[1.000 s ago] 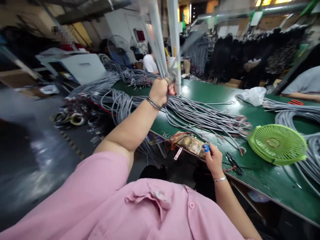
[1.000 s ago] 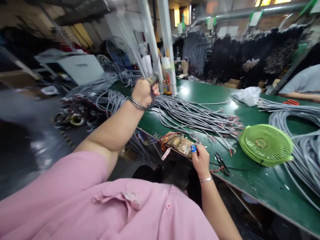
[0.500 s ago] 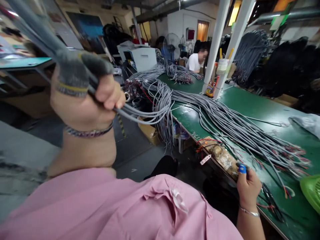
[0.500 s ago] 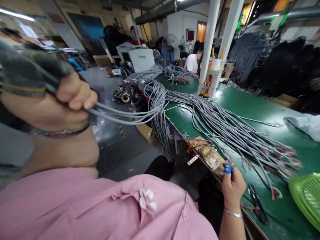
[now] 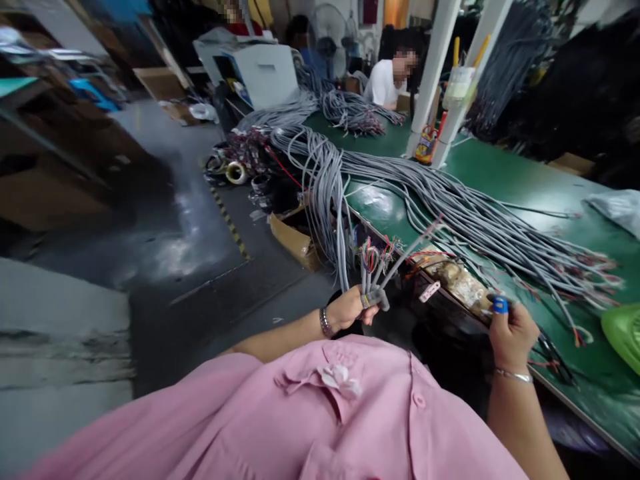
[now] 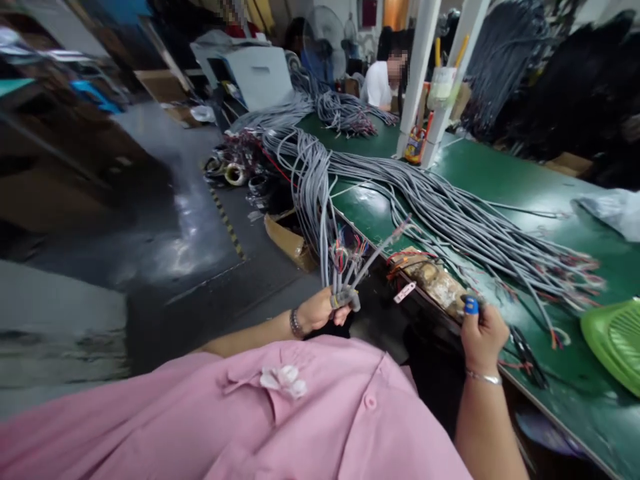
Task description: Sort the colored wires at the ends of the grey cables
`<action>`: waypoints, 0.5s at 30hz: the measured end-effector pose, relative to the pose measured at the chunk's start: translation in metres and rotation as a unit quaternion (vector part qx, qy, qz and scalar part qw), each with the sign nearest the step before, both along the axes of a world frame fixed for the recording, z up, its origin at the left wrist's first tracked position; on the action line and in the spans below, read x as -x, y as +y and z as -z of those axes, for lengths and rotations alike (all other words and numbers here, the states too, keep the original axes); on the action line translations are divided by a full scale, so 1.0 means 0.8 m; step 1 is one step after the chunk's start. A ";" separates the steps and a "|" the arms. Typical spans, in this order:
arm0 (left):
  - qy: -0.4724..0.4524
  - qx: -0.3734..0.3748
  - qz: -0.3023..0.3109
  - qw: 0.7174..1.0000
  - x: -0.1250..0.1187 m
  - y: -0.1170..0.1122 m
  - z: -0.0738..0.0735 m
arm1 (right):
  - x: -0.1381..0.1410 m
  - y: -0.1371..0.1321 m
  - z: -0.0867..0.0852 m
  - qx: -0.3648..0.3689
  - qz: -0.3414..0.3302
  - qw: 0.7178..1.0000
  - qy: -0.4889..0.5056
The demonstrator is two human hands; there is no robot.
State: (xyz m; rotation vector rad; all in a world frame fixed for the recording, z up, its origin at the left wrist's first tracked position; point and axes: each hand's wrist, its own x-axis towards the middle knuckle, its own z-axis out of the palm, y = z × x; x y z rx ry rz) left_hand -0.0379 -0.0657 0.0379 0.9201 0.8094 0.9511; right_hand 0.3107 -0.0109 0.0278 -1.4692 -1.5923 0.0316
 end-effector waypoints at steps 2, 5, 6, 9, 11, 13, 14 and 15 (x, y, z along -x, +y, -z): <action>-0.004 -0.001 -0.001 1.000 -0.003 0.006 0.006 | 0.018 -0.023 -0.005 -0.003 -0.006 0.999 0.041; 0.006 -0.010 0.011 1.000 -0.004 0.008 0.010 | 0.061 -0.063 -0.020 0.055 -0.123 0.987 0.087; 0.018 -0.016 0.018 1.000 -0.005 0.006 0.012 | 0.077 -0.073 -0.026 0.093 -0.183 0.975 0.087; 0.076 -0.035 0.041 0.996 -0.006 -0.003 0.019 | 0.121 -0.085 -0.049 0.160 -0.251 0.947 0.117; 0.117 -0.044 0.051 0.991 -0.004 -0.009 0.024 | 0.143 -0.077 -0.062 0.188 -0.249 0.937 0.157; 0.150 -0.055 0.060 0.985 -0.001 -0.014 0.029 | 0.159 -0.063 -0.068 0.199 -0.254 0.926 0.196; 0.162 -0.061 0.065 0.983 0.002 -0.016 0.032 | 0.166 -0.056 -0.069 0.202 -0.253 0.921 0.217; 0.172 -0.067 0.073 0.980 0.004 -0.017 0.035 | 0.172 -0.050 -0.067 0.199 -0.249 0.917 0.239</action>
